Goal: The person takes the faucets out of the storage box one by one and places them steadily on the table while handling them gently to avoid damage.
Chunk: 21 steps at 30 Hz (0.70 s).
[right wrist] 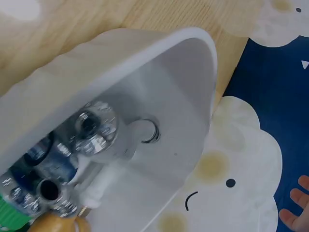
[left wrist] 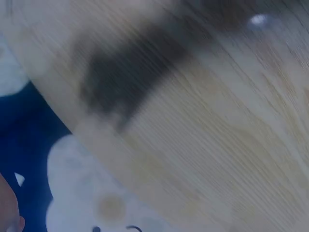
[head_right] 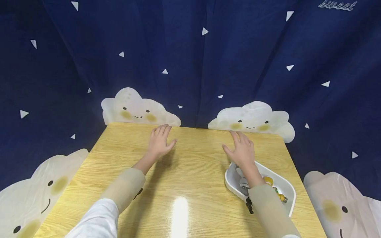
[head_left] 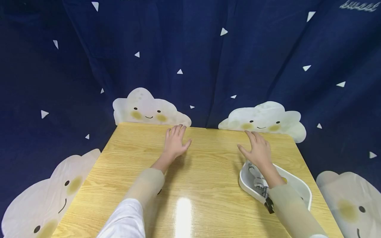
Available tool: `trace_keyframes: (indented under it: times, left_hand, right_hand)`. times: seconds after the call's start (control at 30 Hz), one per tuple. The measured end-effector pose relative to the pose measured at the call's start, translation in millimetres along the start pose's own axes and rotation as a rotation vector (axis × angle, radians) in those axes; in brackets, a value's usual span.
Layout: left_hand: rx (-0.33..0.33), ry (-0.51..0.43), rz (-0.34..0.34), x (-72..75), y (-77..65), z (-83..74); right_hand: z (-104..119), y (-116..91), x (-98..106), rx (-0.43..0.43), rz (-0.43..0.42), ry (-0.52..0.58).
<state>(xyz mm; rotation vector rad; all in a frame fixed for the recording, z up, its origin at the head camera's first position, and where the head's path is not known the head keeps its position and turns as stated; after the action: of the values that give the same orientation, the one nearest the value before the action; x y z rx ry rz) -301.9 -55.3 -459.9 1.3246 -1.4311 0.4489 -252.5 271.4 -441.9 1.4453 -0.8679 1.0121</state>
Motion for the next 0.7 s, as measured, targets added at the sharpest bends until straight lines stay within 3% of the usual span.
trace_keyframes:
  times: [0.27, 0.57, 0.7]
  left_hand:
    - [-0.094, -0.072, -0.027, -16.4, -7.9, -35.0]
    - [-0.153, -0.111, 0.019, -40.2, -16.3, -70.9]
    - [-0.165, -0.111, 0.041, -51.8, -21.8, -84.7]
  right_hand:
    - [-21, -30, 17, -0.048, -0.033, 0.027]
    - [-50, -67, 24, -0.169, -0.041, 0.051]
    - [-66, -85, 22, -0.262, -0.038, 0.045]
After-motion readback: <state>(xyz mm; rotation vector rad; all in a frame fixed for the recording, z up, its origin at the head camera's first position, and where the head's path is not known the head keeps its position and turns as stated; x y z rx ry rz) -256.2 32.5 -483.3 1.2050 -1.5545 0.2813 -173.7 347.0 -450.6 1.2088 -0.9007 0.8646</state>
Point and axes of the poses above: each hand's wrist, its own y-axis towards the middle knuckle, its own x-axis out of the back of the hand, z = x × y, the point moved 3 cm from there along y, towards the middle knuckle, and after that the axes turned 15 degrees about -y, right-handed, at the moved point
